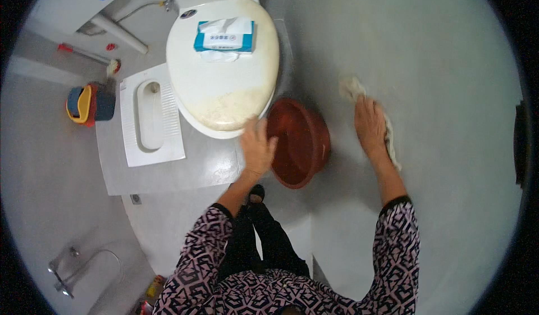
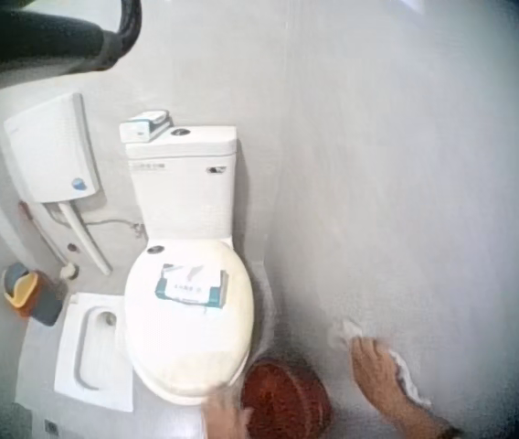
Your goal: The person wipes a wall switch and surrounding wall with a cloth, then moves a basin and fills it with water. They wipe the toilet tank and lid, then clean the sink basin and faucet area, rinsing the cloth under running water.
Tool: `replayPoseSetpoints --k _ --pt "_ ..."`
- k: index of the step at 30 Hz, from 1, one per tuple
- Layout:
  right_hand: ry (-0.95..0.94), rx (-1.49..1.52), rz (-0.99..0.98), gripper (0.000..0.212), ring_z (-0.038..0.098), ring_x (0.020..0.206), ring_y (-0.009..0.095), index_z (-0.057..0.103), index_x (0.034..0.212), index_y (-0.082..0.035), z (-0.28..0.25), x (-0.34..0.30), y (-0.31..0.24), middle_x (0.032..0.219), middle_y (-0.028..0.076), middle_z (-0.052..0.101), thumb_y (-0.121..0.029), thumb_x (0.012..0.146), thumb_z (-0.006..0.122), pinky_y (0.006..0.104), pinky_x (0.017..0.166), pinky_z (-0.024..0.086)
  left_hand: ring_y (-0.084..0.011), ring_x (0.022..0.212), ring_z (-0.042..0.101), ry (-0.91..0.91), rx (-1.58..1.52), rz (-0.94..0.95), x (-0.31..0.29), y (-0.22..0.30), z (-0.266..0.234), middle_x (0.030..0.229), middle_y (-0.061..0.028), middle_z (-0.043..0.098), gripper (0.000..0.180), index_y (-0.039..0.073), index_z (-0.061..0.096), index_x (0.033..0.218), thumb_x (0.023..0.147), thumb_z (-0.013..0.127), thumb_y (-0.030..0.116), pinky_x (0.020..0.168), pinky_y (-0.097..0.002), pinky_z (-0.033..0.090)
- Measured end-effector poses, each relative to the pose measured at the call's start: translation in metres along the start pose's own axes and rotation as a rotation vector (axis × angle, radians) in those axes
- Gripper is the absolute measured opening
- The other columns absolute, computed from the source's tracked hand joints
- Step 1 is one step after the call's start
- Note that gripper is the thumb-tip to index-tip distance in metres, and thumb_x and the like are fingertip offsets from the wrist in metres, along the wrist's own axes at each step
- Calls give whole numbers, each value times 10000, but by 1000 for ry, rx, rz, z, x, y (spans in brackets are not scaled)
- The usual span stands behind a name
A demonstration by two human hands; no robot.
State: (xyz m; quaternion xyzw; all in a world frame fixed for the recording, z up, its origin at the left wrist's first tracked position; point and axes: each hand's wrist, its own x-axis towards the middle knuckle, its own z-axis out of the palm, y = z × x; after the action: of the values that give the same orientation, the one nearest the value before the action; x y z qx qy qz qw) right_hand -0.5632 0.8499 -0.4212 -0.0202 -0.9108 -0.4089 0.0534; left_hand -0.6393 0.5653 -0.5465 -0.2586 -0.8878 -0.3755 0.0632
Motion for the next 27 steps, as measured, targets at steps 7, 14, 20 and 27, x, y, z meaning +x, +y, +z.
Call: replayPoseSetpoints --k 7,14,20,27 --pt "-186 625 55 344 511 963 314 535 1127 -37 28 -115 -80 1137 155 531 -77 790 591 412 834 428 -378 1303 314 -649 -536 -608 -63 44 159 1405 -240 323 634 -3 269 1393 923 362 413 1062 -503 237" --pt "-709 244 -280 296 493 1039 321 580 1087 -70 93 -226 -104 1116 134 543 -248 852 552 465 897 395 -401 1126 474 -821 -652 -446 -107 61 255 1233 -248 472 516 -13 329 1304 916 413 316 930 -483 378" --pt "-81 124 -77 365 473 1117 340 532 1207 -66 27 -149 -54 1369 160 405 -126 852 467 444 906 403 -424 994 548 -547 -715 -551 -122 50 255 1094 -275 543 372 8 405 1202 899 437 222 833 -498 432" --pt "-283 186 -167 309 426 1140 295 578 1136 -72 64 -172 -78 1264 121 430 -109 833 529 392 929 395 -408 894 599 -486 -440 -519 -120 23 120 963 -228 614 289 39 456 1137 879 484 167 743 -504 464"
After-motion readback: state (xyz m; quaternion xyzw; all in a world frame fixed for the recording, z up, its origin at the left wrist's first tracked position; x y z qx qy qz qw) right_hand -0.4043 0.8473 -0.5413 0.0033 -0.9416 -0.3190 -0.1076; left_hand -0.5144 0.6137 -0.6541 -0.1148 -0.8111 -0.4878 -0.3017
